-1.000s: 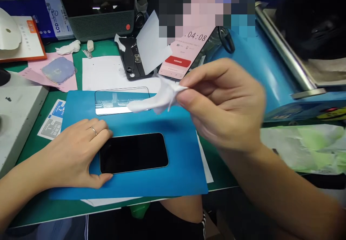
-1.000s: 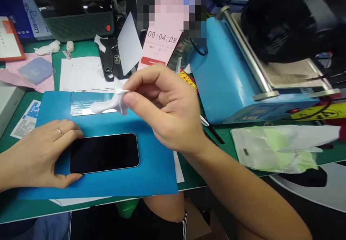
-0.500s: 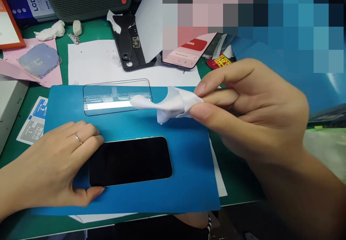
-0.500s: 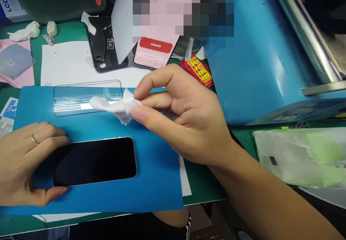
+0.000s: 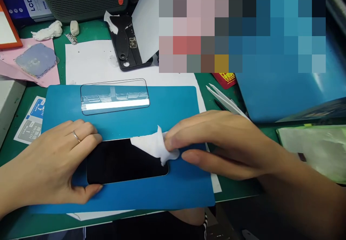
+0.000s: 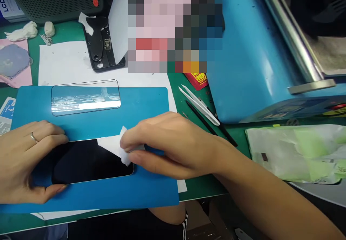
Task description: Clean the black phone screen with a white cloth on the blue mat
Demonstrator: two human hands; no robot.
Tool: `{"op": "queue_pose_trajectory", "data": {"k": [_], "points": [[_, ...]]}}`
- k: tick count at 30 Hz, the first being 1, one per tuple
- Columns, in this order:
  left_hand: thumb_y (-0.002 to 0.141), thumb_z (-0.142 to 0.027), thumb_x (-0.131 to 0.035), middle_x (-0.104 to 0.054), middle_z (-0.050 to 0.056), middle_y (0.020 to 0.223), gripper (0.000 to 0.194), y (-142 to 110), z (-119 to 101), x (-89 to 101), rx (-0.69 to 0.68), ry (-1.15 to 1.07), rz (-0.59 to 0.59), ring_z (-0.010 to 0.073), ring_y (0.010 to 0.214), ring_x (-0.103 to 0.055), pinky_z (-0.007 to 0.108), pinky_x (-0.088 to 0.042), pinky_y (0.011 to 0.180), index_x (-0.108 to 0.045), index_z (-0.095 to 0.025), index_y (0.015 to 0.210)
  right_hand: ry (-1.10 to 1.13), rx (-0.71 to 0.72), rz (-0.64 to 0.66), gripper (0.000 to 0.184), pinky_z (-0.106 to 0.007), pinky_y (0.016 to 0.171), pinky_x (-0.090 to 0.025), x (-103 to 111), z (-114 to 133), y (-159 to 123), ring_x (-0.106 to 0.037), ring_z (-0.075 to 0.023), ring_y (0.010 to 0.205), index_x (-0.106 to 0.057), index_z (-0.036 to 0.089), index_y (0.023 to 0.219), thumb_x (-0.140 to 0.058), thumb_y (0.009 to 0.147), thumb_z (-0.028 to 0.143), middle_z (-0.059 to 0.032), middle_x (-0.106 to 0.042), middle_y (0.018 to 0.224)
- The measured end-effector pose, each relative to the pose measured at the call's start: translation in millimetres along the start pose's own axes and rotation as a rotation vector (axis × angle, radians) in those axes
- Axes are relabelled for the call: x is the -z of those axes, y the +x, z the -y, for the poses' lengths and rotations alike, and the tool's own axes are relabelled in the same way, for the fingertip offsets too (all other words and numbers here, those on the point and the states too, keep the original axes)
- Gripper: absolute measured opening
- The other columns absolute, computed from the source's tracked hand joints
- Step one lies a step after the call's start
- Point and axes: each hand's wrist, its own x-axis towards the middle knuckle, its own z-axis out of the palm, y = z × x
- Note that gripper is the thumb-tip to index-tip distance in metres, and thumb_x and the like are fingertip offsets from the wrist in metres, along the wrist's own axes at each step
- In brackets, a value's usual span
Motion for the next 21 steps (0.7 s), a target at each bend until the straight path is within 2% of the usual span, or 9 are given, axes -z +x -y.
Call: {"op": "queue_pose_trajectory", "data": {"k": [3, 5, 8, 11, 14, 17, 21], "points": [[0.085, -0.059, -0.069, -0.063, 0.004, 0.099, 0.050, 1, 0, 1.0, 0.010, -0.002, 0.003, 0.0216, 0.084, -0.063, 0.038, -0.059, 0.064, -0.058, -0.020, 0.115, -0.004, 0.010, 0.027, 0.018, -0.024, 0.086, -0.063, -15, -6, -4, -0.081, -0.0134, 0.099, -0.061, 0.025, 0.126, -0.052, 0.113, 0.015, -0.0027, -0.085, 0.112], [0.085, -0.059, -0.070, -0.063, 0.004, 0.099, 0.050, 1, 0, 1.8, 0.015, -0.017, -0.002, 0.0216, 0.084, -0.063, 0.038, -0.058, 0.064, -0.059, -0.020, 0.114, -0.068, 0.043, 0.072, 0.021, -0.027, 0.090, -0.062, -22, -6, -2, -0.080, -0.0148, 0.101, -0.063, 0.022, 0.125, -0.048, 0.114, 0.015, -0.0026, -0.085, 0.111], [0.085, -0.054, -0.073, -0.065, 0.003, 0.102, 0.047, -1, -1, 2.9, 0.052, -0.063, 0.023, 0.0219, 0.086, -0.063, 0.038, -0.056, 0.069, -0.060, -0.021, 0.116, -0.170, 0.112, 0.112, 0.031, -0.029, 0.092, -0.061, -25, 0, 2, -0.078, -0.0147, 0.099, -0.069, 0.017, 0.119, -0.038, 0.117, 0.013, -0.0031, -0.085, 0.109], [0.086, -0.050, -0.075, -0.064, 0.005, 0.106, 0.047, -3, -2, 3.0, 0.079, -0.080, 0.066, 0.0229, 0.090, -0.062, 0.040, -0.056, 0.075, -0.059, -0.021, 0.119, -0.188, 0.130, 0.138, 0.041, -0.028, 0.086, -0.060, -21, 5, 4, -0.076, -0.0133, 0.098, -0.071, 0.017, 0.115, -0.030, 0.119, 0.015, -0.0047, -0.084, 0.118], [0.088, -0.052, -0.073, -0.063, 0.005, 0.106, 0.048, -4, -2, 2.2, 0.054, -0.066, 0.062, 0.0231, 0.091, -0.061, 0.040, -0.056, 0.074, -0.058, -0.020, 0.120, -0.194, 0.095, 0.122, 0.035, -0.029, 0.082, -0.060, -19, 6, 3, -0.075, -0.0147, 0.095, -0.073, 0.018, 0.114, -0.039, 0.117, 0.015, -0.0031, -0.084, 0.112], [0.089, -0.050, -0.070, -0.063, 0.005, 0.106, 0.045, -4, -2, 1.9, 0.065, -0.060, 0.069, 0.0230, 0.090, -0.061, 0.040, -0.056, 0.074, -0.057, -0.020, 0.120, -0.254, 0.117, 0.094, 0.021, -0.033, 0.089, -0.059, -22, 3, 1, -0.075, -0.0182, 0.099, -0.075, 0.017, 0.109, -0.055, 0.113, 0.018, -0.0047, -0.083, 0.111], [0.091, -0.049, -0.068, -0.062, 0.005, 0.106, 0.045, -4, -4, 3.3, 0.087, -0.062, 0.092, 0.0234, 0.091, -0.061, 0.041, -0.056, 0.074, -0.055, -0.020, 0.123, -0.309, 0.045, 0.133, 0.026, -0.033, 0.089, -0.059, -20, 0, 0, -0.075, -0.0167, 0.097, -0.074, 0.017, 0.106, -0.049, 0.114, 0.015, -0.0039, -0.083, 0.108]]}}
